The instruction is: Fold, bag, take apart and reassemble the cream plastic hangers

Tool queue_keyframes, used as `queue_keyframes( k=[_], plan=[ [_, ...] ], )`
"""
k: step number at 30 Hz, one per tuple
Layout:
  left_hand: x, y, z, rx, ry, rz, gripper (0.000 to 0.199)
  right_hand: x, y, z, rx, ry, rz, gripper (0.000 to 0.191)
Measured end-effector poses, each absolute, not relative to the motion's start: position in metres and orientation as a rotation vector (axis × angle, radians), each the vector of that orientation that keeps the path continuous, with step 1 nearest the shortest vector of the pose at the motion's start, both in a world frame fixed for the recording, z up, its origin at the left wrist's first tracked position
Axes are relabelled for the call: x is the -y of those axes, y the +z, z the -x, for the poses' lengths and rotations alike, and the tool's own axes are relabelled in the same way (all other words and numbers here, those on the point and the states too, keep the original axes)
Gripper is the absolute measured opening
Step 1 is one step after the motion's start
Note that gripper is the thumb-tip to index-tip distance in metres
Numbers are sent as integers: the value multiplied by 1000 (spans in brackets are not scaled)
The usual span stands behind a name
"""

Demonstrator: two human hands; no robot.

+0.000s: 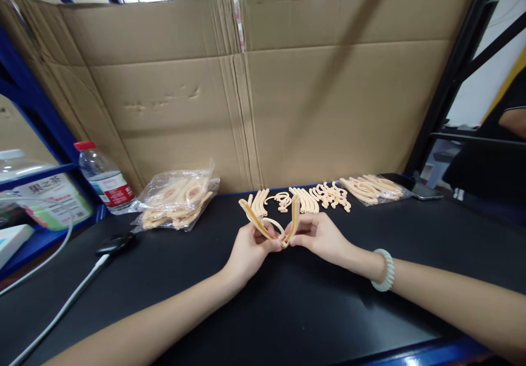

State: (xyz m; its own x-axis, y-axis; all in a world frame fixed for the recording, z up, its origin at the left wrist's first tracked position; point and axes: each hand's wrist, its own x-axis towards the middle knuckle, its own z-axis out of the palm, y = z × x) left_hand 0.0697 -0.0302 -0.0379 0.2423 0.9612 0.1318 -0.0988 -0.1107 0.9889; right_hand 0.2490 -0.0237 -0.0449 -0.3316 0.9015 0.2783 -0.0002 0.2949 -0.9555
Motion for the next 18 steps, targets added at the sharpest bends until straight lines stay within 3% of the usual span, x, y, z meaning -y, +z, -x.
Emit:
queue_keyframes(
  k=[18],
  plan=[
    [34,-34,-73,-954,1176,-1253,37,22,-44,-245,1442,1323,834,28]
  ],
)
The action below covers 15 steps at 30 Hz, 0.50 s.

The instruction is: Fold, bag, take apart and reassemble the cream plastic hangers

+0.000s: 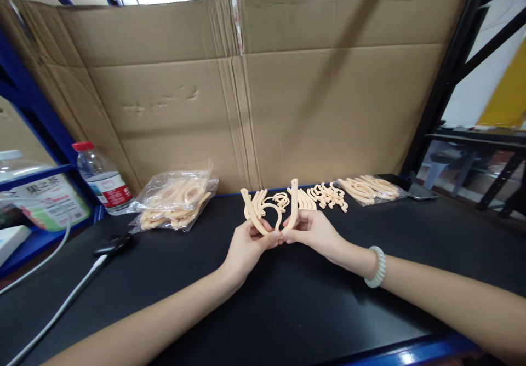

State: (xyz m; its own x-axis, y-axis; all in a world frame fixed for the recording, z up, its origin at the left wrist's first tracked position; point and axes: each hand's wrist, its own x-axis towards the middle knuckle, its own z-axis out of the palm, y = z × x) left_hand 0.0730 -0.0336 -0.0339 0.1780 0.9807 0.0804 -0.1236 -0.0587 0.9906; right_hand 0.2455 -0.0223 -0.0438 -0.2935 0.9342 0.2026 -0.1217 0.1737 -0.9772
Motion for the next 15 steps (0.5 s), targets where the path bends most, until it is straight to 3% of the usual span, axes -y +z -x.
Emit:
queue_keyframes(
  k=[7,12,15],
  plan=[
    [22,-30,-62,-998,1246,-1064,32,-3,-28,-285,1434,1468,838,30],
    [11,-21,-53,-1014,1210,-964,9,-18,-5,-322,2007,1179,923,25],
    [6,-13,-44,-1036,1073,-987,5,-18,6,-336,2304,1018,971,21]
  ],
)
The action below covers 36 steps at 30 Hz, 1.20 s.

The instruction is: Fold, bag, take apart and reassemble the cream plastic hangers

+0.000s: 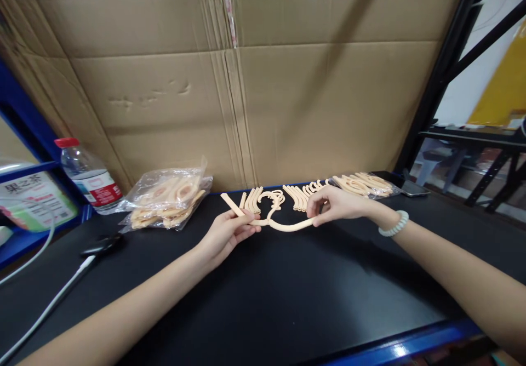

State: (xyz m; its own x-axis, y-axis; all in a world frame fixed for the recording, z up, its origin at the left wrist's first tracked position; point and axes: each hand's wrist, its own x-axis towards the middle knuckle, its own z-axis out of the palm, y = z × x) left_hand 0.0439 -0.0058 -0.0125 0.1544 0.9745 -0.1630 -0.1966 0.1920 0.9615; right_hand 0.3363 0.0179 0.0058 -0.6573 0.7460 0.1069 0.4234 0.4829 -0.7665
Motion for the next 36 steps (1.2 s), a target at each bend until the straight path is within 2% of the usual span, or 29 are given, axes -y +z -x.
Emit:
queue_keyframes(
  k=[5,11,14,18,36],
  plan=[
    [-9,2,-19,-988,763,-1214,13,-20,10,-354,2620,988,1089,17],
    [-17,16,-1,-1010,419,-1882,20,-25,5,-357,2719,956,1102,15],
    [-11,20,-4,-1007,301,-2187,17,-24,5,-356,2746,916,1104,15],
    [-2,19,-9,-971,168,-2460,6,-21,9,-355,2745,1026,1125,19],
    [-9,13,-4,-984,219,-2535,8,-23,4,-357,2690,990,1179,18]
  ],
)
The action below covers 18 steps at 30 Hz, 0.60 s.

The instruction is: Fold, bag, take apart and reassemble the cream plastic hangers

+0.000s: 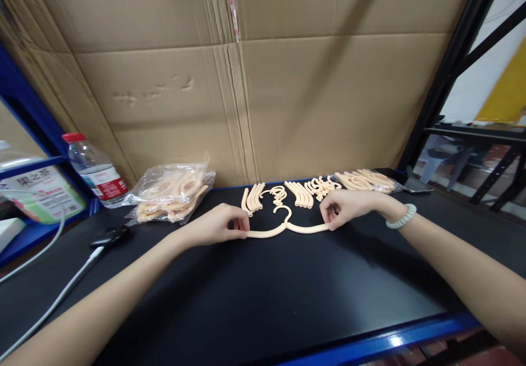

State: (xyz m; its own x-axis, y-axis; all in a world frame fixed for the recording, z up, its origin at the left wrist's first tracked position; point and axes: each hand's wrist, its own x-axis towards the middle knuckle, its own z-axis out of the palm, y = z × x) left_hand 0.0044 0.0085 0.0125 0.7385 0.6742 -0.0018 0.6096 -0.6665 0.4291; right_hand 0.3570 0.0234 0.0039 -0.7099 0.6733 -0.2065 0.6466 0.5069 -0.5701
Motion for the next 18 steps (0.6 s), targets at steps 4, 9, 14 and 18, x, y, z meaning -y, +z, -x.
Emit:
queue_keyframes(
  k=[4,9,14,18],
  plan=[
    [-11,11,-5,-991,275,-2560,13,-23,3,-356,2660,915,1204,16],
    [-12,10,-5,-1004,300,-2614,13,-25,0,-356,2621,924,1219,14],
    [-14,7,-3,-997,322,-2636,11,-27,-2,-354,2607,889,1258,11],
    [-16,5,-2,-994,337,-2665,9,-27,-4,-353,2584,833,1273,10]
  ],
)
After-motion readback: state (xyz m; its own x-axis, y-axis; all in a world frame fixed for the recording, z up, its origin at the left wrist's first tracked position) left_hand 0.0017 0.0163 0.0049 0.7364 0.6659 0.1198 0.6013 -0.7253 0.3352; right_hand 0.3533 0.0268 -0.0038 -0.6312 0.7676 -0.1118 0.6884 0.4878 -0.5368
